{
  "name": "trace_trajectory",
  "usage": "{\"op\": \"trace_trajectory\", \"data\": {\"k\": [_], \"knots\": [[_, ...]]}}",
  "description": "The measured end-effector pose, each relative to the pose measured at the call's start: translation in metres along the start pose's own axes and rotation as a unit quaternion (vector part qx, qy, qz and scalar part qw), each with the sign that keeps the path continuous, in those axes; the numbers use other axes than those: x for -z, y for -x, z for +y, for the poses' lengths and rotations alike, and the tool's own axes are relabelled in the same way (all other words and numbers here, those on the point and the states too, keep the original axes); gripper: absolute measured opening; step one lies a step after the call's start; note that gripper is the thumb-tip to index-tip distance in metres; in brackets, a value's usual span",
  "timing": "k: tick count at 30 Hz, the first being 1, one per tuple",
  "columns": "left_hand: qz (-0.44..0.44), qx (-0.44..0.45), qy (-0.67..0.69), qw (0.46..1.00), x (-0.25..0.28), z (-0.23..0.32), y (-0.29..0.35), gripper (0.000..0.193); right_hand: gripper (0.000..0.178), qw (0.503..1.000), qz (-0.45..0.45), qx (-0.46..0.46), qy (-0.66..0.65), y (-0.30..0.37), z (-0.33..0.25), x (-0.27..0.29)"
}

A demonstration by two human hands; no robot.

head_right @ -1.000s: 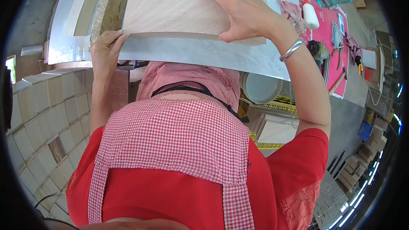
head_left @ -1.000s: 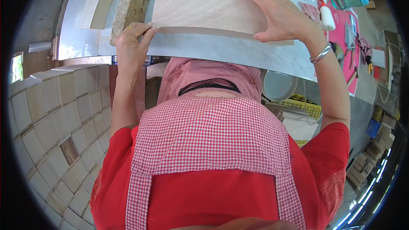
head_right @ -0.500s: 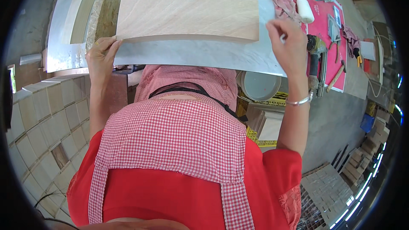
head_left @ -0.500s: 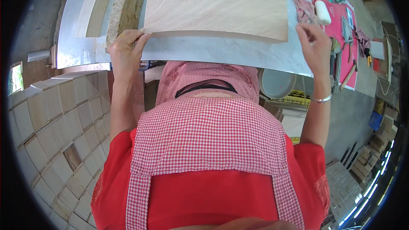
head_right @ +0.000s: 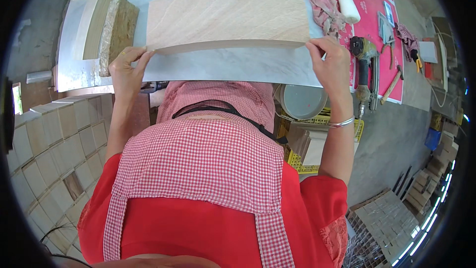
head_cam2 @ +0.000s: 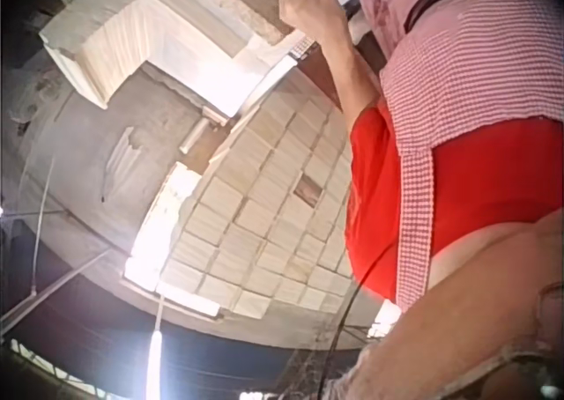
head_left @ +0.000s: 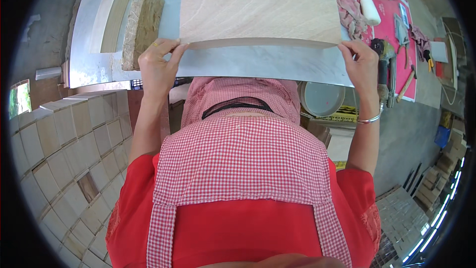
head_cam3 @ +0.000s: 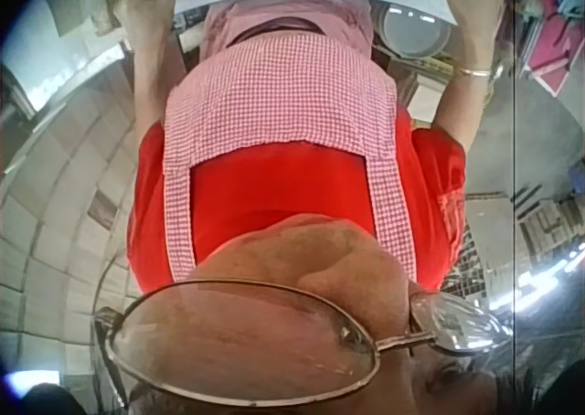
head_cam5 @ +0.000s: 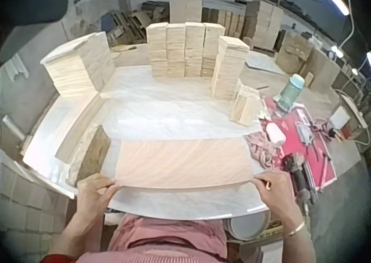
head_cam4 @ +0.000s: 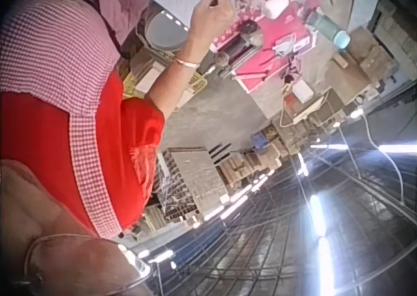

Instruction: Assemble small wooden boxes using glue and a pneumatic nail gun.

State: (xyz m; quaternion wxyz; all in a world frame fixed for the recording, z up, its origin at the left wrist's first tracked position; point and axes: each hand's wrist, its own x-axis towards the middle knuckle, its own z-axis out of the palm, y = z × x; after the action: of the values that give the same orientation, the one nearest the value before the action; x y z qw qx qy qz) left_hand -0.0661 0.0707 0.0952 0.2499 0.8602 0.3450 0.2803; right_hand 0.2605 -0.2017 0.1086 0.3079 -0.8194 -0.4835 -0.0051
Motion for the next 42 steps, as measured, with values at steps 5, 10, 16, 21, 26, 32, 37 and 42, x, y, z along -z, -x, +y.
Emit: {"op": "trace_trajectory", "data": {"k": [5,10,16,21,26,32,37,42], "knots": [[0.0,-0.026,-0.006,1.0,-0.01,0.007,-0.003,0.016,0.007,0.999,0.0,0.04,0.029,-0.003,0.013,0.009],[-0.009,-0.02,-0.001,1.0,-0.009,0.004,-0.005,0.017,0.007,0.998,-0.008,0.063,0.029,-0.006,0.017,0.011],[-0.015,0.012,0.018,1.0,-0.008,0.004,-0.006,0.018,0.007,0.999,-0.016,0.048,-0.004,-0.007,0.021,0.012],[-0.119,0.062,-0.096,0.986,0.013,0.025,-0.019,0.03,0.018,0.999,0.002,-0.047,0.013,0.003,0.041,0.023],[-0.177,-0.083,-0.224,0.955,0.016,0.08,-0.047,0.044,0.052,0.939,0.116,-0.148,0.289,0.062,0.134,0.061],[-0.133,-0.374,-0.081,0.914,-0.105,0.137,-0.087,0.059,0.062,0.915,0.028,-0.278,0.291,0.064,0.174,0.046],[-0.218,-0.34,-0.117,0.907,-0.152,0.166,-0.106,0.076,0.058,0.916,0.01,-0.29,0.277,0.05,0.176,0.058],[-0.299,-0.313,-0.122,0.893,-0.16,0.165,-0.113,0.079,0.047,0.929,0.009,-0.301,0.216,0.039,0.158,0.091]]}}
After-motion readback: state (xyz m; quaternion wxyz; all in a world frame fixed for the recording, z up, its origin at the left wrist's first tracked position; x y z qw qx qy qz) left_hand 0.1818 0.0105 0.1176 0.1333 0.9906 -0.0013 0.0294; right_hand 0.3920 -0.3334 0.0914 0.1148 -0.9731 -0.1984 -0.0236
